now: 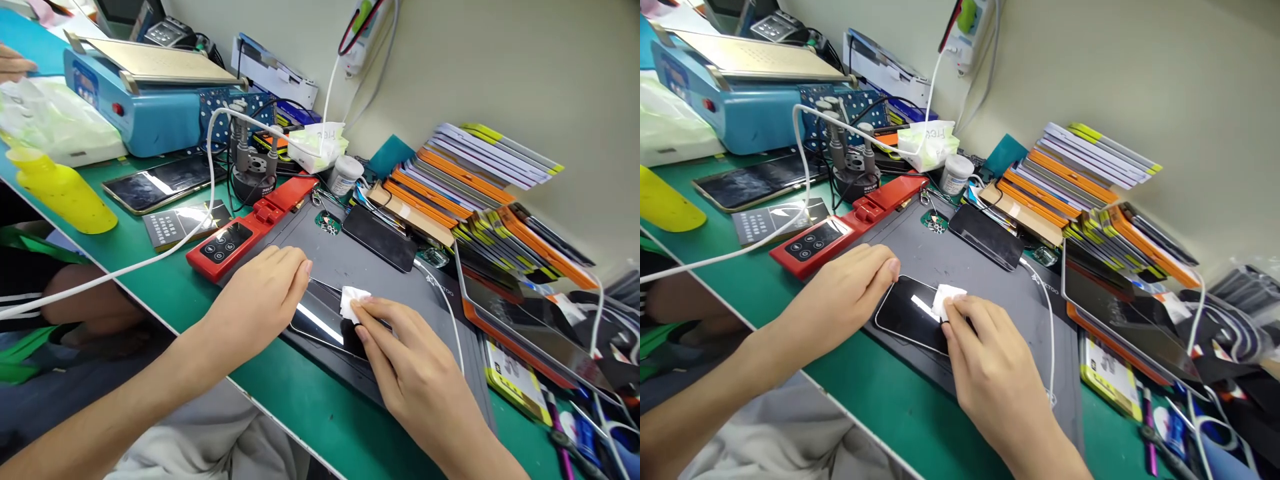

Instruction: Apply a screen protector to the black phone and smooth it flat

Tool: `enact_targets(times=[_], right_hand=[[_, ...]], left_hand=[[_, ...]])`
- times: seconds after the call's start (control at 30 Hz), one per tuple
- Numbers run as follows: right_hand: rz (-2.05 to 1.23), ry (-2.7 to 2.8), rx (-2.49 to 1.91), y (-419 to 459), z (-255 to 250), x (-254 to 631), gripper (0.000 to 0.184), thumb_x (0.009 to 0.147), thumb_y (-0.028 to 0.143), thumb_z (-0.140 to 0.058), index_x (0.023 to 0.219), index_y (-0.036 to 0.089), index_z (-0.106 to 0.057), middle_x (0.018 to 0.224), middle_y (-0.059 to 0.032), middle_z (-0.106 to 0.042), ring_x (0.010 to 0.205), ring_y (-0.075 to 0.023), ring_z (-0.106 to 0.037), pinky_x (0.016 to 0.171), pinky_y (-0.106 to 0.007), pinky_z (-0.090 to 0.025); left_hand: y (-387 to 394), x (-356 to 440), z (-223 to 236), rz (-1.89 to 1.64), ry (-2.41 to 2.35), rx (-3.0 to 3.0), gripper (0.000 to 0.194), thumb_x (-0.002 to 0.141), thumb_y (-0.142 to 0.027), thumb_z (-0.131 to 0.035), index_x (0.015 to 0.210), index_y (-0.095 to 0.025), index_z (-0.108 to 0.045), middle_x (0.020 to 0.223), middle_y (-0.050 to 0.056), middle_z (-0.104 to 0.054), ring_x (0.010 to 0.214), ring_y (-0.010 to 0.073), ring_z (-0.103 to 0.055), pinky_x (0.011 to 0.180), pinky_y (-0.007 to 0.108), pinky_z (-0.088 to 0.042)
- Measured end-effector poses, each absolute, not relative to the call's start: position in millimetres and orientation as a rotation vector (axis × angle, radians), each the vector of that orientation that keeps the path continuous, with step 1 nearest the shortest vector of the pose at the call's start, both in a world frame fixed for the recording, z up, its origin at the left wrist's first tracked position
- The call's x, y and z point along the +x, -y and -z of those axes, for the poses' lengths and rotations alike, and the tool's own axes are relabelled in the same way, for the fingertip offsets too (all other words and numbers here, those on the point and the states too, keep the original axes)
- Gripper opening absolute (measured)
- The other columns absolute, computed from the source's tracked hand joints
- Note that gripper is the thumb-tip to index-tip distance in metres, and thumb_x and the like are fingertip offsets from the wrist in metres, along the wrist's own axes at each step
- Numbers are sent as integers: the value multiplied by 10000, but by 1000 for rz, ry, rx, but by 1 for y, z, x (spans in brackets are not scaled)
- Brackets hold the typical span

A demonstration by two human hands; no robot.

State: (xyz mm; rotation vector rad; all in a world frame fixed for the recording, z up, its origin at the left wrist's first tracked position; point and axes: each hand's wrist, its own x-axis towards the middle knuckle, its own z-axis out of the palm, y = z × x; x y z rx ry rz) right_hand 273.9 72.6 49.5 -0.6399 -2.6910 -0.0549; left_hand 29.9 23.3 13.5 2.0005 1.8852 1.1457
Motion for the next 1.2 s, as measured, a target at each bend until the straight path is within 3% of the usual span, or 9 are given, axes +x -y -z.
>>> enact_targets(times=[0.17, 0.3, 0.4, 0.57, 0.67, 0.73, 0.83, 0.93, 1.2], right_hand=[[11, 2721, -677, -70, -50, 259, 199, 1080, 147, -526, 1185, 132, -694, 1115, -134, -719, 1047, -277, -681, 916, -425, -568], [-58, 2792, -537, -72, -43, 221, 284, 1110, 221, -465, 1101, 84, -714, 1093, -144, -705, 1018, -289, -656, 937, -449, -548], [-86, 2802, -495, -76, -39, 211, 318, 1119, 249, -459, 1154, 59, -712, 1153, -150, -695, 1098, -297, -647, 967, -446, -533], [-61, 2756, -574, -90, -42, 259, 309, 1119, 265, -487, 1209, 92, -726, 1096, -130, -731, 976, -271, -683, 903, -440, -542], [-4, 2690, -555, -105, -43, 306, 230, 1088, 176, -545, 1211, 133, -733, 1131, -122, -756, 1052, -257, -693, 947, -413, -531], [-45, 2620, -613, -113, -42, 330, 141, 1060, 173, -618, 1140, 170, -734, 1105, -92, -768, 1045, -244, -696, 957, -403, -527], [-87, 2560, -687, -116, -37, 346, 38, 1040, 192, -664, 1037, 195, -702, 1021, -58, -767, 989, -235, -699, 940, -401, -522], [-127, 2492, -805, -109, -34, 346, 51, 1054, 197, -634, 1027, 198, -677, 1012, -51, -746, 937, -219, -689, 878, -386, -515], [-329, 2446, -953, -100, -30, 341, 237, 1091, 272, -590, 1302, 228, -689, 1234, -79, -733, 1099, -238, -687, 959, -417, -537]], left_hand=[[-21, 30, -14, -1122, -1895, 1880, 254, 1128, -324, -378, 948, -230, -531, 900, 1, -620, 873, 214, -613, 808, 361, -412], [-16, 32, -17, -1050, -2013, 1815, 290, 1094, -346, -365, 860, -247, -504, 820, -1, -589, 783, 213, -585, 754, 372, -395], [-15, 32, -17, -993, -2050, 1872, 329, 1090, -353, -346, 800, -254, -464, 772, -3, -547, 723, 209, -532, 705, 380, -370], [-16, 35, -17, -950, -2043, 1970, 326, 1113, -338, -354, 820, -250, -468, 802, -4, -554, 759, 202, -544, 734, 374, -389], [-17, 36, -19, -927, -1975, 2053, 252, 1125, -335, -393, 922, -247, -512, 915, -1, -599, 845, 193, -590, 786, 353, -432], [-17, 33, -21, -843, -1866, 2172, 174, 1111, -412, -485, 1083, -252, -547, 1145, 23, -637, 1037, 206, -627, 902, 351, -470], [-18, 25, -24, -584, -1660, 2398, 486, 1016, -605, -652, 1361, -294, -510, 1464, 49, -563, 1316, 266, -569, 1084, 395, -464], [-26, 17, -30, -382, -1500, 2536, 626, 971, -666, -689, 1466, -343, -483, 1480, 41, -581, 1332, 294, -568, 1100, 420, -491], [-68, 32, -47, -312, -1131, 2796, 511, 1020, -563, -663, 1432, -273, -576, 1398, 98, -661, 1229, 304, -660, 1061, 461, -541]])
